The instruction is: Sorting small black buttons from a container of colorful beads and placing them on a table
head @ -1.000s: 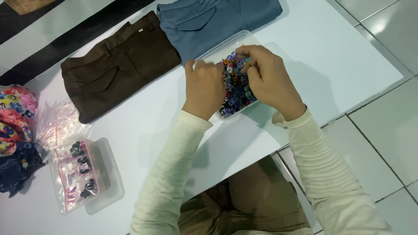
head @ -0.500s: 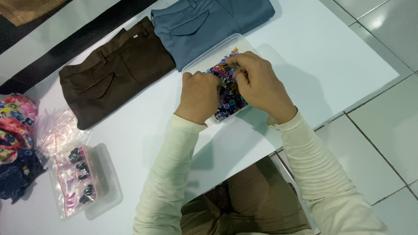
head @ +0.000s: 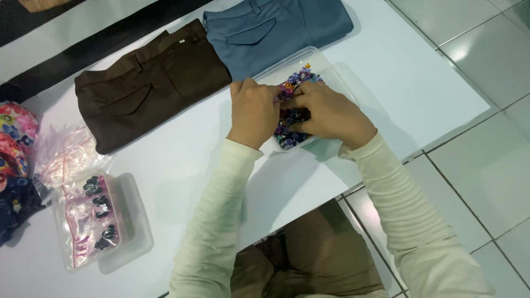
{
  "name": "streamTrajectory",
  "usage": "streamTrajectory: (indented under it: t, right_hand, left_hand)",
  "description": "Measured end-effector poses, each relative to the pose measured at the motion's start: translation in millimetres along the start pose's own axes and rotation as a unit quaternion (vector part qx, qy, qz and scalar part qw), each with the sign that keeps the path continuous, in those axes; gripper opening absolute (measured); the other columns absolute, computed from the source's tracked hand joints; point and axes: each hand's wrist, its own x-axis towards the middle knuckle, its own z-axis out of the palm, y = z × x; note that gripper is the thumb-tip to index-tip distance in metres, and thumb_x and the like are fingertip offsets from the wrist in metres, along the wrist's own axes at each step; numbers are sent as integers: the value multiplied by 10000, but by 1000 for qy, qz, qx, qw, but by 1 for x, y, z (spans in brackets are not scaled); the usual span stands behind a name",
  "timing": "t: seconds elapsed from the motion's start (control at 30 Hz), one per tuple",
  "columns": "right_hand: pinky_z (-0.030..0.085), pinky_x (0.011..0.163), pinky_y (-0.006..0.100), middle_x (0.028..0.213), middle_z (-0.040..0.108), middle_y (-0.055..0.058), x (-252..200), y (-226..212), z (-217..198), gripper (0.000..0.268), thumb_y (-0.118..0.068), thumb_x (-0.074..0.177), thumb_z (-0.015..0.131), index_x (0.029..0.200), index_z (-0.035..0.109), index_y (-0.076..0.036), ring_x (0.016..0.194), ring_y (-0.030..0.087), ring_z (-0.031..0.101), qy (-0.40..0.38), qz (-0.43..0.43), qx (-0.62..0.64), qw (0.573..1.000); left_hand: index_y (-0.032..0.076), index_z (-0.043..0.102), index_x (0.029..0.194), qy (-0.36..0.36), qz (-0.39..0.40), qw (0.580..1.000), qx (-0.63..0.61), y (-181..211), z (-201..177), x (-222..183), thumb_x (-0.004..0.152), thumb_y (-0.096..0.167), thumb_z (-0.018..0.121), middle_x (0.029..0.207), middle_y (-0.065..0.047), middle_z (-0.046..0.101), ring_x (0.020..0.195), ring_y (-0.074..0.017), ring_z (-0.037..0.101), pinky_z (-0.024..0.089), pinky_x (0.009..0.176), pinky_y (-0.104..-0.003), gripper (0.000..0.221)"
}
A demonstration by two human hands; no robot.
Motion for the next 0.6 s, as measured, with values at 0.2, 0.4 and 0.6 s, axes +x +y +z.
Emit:
streamTrajectory:
  t: [0.2,0.4,0.6]
  right_hand:
    - [578,755,468,1097,716,118,-1,-8,1,293,-146,921,664,1194,769,-131,1014,364,699,62,129,0,990]
    - [583,623,388,1026,700,95,2,9,17,349,-171,972,653,1315,719,-153,855,274,722,205,116,31,971]
    - [536,857,590,1162,657,216,-10,-19,2,425,-151,875,691,1296,717,-96,1092,480,641,103,69,61,990]
  left_hand:
    - [102,795,1050,-50,-13,998,32,13,-9,-4,775,49,764,828,-104,733,932,-310,638,303,1018,-546,281]
    - [114,799,882,-64,-29,997,23,11,6,-7,763,37,722,724,-105,698,860,-322,645,266,1050,-621,161]
    - [124,802,1063,-138,-51,982,-116,2,-20,0,824,-55,589,891,-116,764,996,-389,686,185,1155,-654,367]
